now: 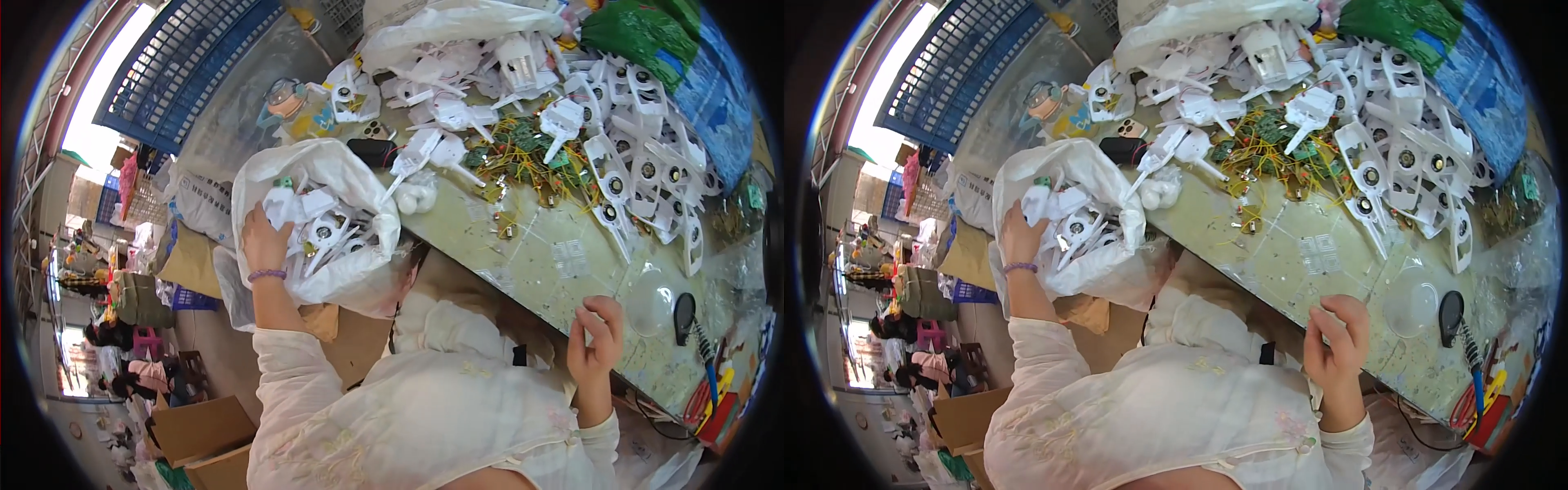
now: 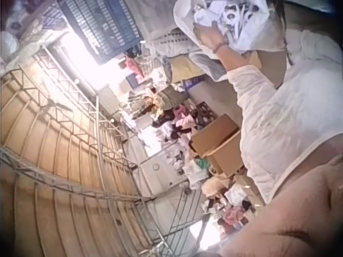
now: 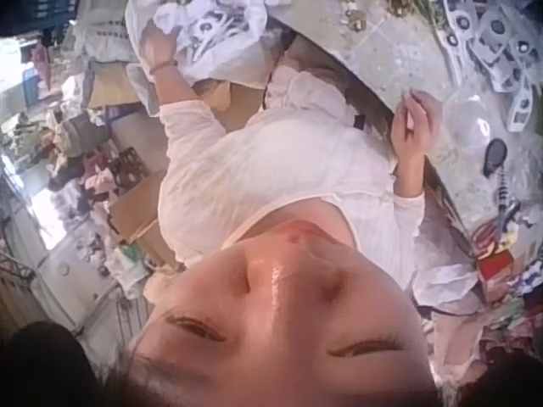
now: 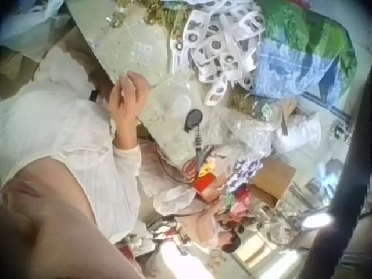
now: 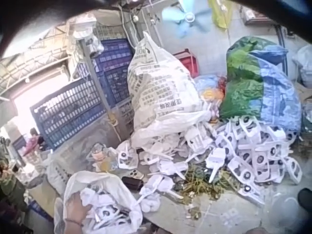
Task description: Soldering wires to electronic circuit boards and assembling components into plastic housings.
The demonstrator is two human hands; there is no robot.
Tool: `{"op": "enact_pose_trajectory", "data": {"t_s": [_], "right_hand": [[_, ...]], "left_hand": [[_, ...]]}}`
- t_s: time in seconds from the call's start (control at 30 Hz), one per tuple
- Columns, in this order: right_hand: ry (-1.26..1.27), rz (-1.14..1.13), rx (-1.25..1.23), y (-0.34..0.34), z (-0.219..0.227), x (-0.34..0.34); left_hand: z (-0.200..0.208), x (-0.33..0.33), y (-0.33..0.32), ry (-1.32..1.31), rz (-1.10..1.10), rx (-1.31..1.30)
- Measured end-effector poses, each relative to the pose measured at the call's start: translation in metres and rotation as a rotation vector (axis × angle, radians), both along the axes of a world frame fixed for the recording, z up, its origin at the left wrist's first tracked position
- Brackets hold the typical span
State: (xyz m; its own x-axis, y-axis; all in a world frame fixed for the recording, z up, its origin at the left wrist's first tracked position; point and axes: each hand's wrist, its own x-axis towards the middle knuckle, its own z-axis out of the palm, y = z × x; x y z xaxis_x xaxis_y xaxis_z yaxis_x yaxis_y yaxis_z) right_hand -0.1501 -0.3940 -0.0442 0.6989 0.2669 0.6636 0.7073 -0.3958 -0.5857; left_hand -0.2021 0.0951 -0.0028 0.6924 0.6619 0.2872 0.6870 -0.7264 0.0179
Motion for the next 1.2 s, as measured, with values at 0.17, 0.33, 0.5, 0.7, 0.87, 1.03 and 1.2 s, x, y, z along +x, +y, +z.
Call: {"op": "enact_pose_trajectory", "data": {"t_s": [0.17,0.33,0.5,0.7,0.87,1.03,1.2], "right_hand": [[-0.001,-0.010,0.002,-0.002,-0.004,-0.003],[0.038,-0.023,-0.012,-0.002,0.000,-0.008],[0.069,-0.050,-0.025,-0.003,-0.002,-0.012],[0.200,-0.018,0.045,-0.003,-0.011,-0.010],[0.584,0.177,0.274,0.016,0.015,0.001],[0.926,0.018,0.138,0.009,0.002,-0.012],[1.146,-0.085,0.649,-0.003,-0.017,-0.019]], "left_hand": [[0.003,0.047,-0.084,-0.196,-0.486,0.078],[-0.032,0.105,-0.125,-0.012,-0.530,0.131],[-0.026,0.112,-0.113,-0.096,-0.476,-0.055],[0.038,0.072,-0.129,-0.237,-0.635,-0.786],[0.033,0.091,-0.167,0.372,-0.932,-1.375],[0.009,0.133,-0.212,0.601,-1.089,-1.131],[-0.016,0.142,-0.225,0.050,-1.168,-0.575]]}}
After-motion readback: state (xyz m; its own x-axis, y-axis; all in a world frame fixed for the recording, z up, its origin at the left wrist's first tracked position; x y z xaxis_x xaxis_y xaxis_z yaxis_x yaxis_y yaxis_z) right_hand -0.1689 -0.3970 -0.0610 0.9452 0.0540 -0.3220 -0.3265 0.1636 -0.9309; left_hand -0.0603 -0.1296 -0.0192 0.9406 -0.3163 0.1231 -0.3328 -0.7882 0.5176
